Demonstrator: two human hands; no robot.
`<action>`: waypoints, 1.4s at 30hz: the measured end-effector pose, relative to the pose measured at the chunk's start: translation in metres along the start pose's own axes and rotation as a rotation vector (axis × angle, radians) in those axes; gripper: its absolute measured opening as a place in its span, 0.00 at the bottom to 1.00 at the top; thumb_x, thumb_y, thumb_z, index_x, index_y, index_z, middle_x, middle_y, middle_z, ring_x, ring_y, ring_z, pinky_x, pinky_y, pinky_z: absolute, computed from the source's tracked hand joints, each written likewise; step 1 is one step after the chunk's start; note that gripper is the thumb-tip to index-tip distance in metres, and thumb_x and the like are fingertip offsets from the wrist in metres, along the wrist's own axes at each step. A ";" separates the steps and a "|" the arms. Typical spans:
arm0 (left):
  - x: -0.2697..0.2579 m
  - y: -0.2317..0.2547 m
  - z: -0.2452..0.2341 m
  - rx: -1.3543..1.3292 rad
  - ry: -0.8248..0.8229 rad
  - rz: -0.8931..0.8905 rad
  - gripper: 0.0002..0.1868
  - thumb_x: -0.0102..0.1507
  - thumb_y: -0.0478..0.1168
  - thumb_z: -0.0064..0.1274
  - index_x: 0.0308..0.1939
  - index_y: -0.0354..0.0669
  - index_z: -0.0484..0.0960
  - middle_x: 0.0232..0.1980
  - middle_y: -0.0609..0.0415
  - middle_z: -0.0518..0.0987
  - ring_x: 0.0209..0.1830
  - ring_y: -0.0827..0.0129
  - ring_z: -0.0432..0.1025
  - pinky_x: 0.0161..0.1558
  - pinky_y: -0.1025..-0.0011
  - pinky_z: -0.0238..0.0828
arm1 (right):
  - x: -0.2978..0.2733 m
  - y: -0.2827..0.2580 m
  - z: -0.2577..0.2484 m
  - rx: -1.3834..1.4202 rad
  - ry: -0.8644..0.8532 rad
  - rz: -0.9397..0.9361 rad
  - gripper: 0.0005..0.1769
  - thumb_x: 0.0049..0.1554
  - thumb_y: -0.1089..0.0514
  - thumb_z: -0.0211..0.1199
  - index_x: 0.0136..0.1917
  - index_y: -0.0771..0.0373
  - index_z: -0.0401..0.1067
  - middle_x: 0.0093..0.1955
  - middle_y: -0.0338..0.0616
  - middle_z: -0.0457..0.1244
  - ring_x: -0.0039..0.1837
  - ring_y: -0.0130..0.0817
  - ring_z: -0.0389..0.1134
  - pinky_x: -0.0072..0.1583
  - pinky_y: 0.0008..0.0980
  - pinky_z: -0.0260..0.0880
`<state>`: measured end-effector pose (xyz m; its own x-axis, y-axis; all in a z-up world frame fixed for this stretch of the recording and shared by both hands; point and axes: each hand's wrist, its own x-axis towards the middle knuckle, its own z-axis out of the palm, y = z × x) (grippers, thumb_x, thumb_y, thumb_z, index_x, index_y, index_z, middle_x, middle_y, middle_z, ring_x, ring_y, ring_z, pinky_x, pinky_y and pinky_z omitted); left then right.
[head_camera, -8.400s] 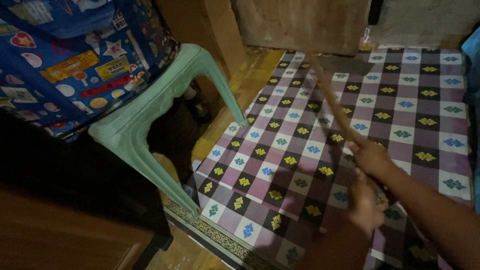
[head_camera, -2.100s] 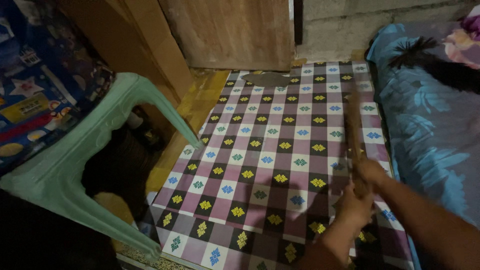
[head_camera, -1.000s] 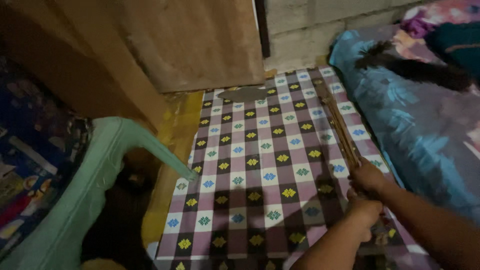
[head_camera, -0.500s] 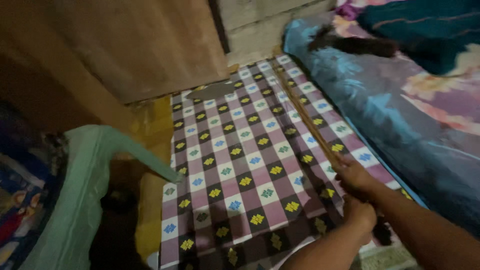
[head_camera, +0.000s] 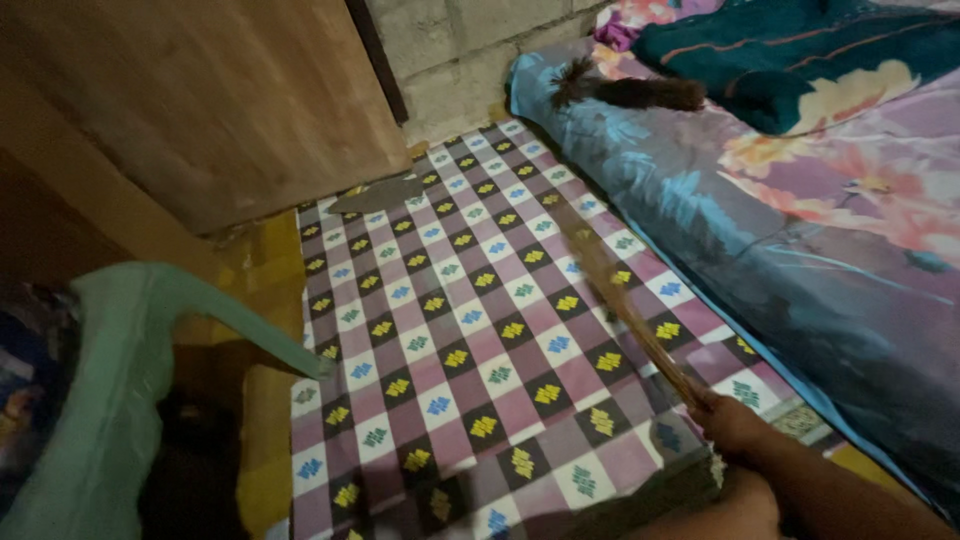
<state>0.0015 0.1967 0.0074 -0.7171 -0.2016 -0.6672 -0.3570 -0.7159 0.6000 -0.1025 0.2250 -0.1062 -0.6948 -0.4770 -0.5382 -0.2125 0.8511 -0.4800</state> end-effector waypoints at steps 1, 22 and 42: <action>-0.001 -0.003 0.001 -0.008 0.012 0.001 0.28 0.70 0.43 0.44 0.74 0.49 0.58 0.63 0.46 0.73 0.58 0.53 0.74 0.53 0.54 0.75 | 0.003 0.000 -0.013 0.022 -0.002 -0.012 0.28 0.64 0.47 0.63 0.75 0.49 0.64 0.39 0.54 0.73 0.34 0.37 0.71 0.38 0.37 0.74; 0.010 -0.016 0.042 -0.130 0.223 0.065 0.28 0.72 0.48 0.42 0.74 0.45 0.59 0.67 0.44 0.72 0.63 0.49 0.73 0.58 0.51 0.73 | -0.100 0.036 -0.093 0.047 -0.097 -0.084 0.36 0.61 0.52 0.61 0.80 0.31 0.59 0.42 0.53 0.68 0.34 0.40 0.65 0.34 0.37 0.67; -0.231 0.022 0.049 0.098 0.132 0.009 0.28 0.64 0.62 0.42 0.54 0.45 0.76 0.51 0.52 0.72 0.55 0.62 0.67 0.59 0.63 0.61 | -0.168 0.056 -0.056 0.149 -0.218 0.013 0.38 0.65 0.46 0.53 0.83 0.23 0.43 0.35 0.46 0.62 0.32 0.33 0.59 0.37 0.34 0.66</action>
<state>0.1297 0.2607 0.1964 -0.6382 -0.2985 -0.7097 -0.4123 -0.6460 0.6424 -0.0363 0.3657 -0.0037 -0.5290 -0.5160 -0.6737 -0.0898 0.8235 -0.5602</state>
